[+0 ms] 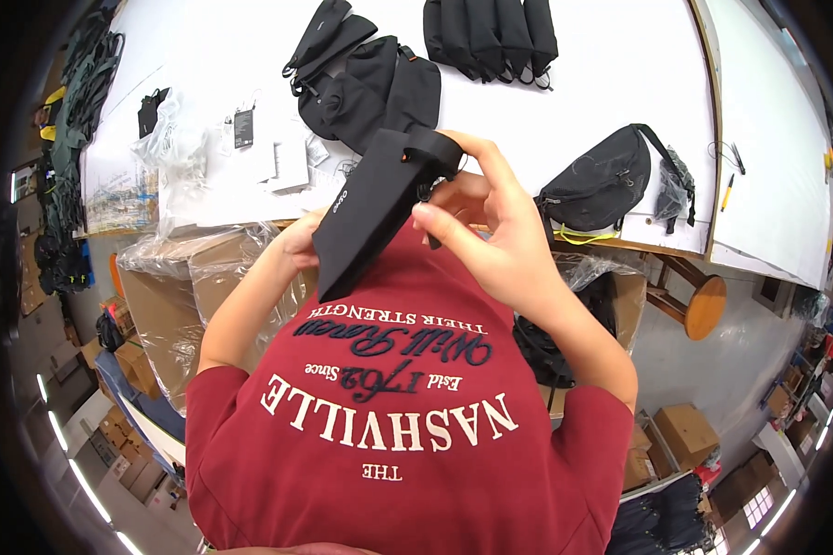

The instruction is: Inspecting, zipping, and organizing black fabric pouches on a white work table in a factory or workshop setting.

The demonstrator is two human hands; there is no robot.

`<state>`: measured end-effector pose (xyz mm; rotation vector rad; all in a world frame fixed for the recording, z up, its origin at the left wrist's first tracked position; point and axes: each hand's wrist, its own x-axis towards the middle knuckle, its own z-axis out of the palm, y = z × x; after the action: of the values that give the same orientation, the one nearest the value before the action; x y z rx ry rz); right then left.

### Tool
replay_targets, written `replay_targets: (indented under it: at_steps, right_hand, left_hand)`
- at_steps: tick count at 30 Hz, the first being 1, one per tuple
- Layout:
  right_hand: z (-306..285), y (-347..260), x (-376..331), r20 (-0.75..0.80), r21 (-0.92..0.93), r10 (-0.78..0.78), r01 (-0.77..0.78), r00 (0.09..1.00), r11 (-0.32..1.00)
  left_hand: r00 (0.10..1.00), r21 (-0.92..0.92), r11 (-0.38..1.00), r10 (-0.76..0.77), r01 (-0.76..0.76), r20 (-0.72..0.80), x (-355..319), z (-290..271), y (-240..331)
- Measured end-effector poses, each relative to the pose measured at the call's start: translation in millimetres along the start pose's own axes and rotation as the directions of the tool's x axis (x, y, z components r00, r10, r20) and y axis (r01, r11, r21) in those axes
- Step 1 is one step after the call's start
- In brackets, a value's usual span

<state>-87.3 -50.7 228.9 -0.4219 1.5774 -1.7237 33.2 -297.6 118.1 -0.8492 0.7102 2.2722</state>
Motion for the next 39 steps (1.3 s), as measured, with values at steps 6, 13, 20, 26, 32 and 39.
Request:
replay_targets:
  at_steps: [6, 13, 20, 26, 32, 39]
  right_hand:
    - [10.3, 4.9, 3.2, -0.088, -0.068, -0.139, 0.133, 0.986, 0.989]
    - [8.8, -0.4, 3.6, -0.03, -0.078, -0.062, 0.059, 0.998, 0.995]
    - [-28.0, -7.7, 17.0, 0.096, -0.231, -0.066, 0.087, 0.993, 0.969]
    - [-45.4, -13.4, 41.6, 0.212, -0.345, 0.363, -0.278, 0.907, 0.897]
    - [-69.0, 13.6, 53.6, 0.343, -0.212, 0.309, -0.247, 0.887, 0.945]
    - [-117.1, 15.2, 76.9, 0.211, -0.127, 0.371, -0.351, 0.904, 0.928]
  left_hand:
    - [0.991, -0.076, 0.997, -0.007, 0.017, 0.133, 5.9, -11.1, -10.4]
    - [0.996, -0.079, 0.996, 0.036, -0.03, 0.079, 6.5, -13.5, -18.2]
    - [0.969, 0.233, 0.952, 0.153, -0.197, 0.193, -0.9, 13.0, 18.4]
    - [0.956, 0.584, 0.76, 0.178, -0.285, 0.235, 0.5, 36.6, 72.6]
    - [0.969, 0.58, 0.777, 0.168, -0.243, 0.181, 18.3, 45.6, 79.5]
    - [0.94, 0.603, 0.747, 0.341, -0.28, 0.015, 59.1, 30.3, 108.8]
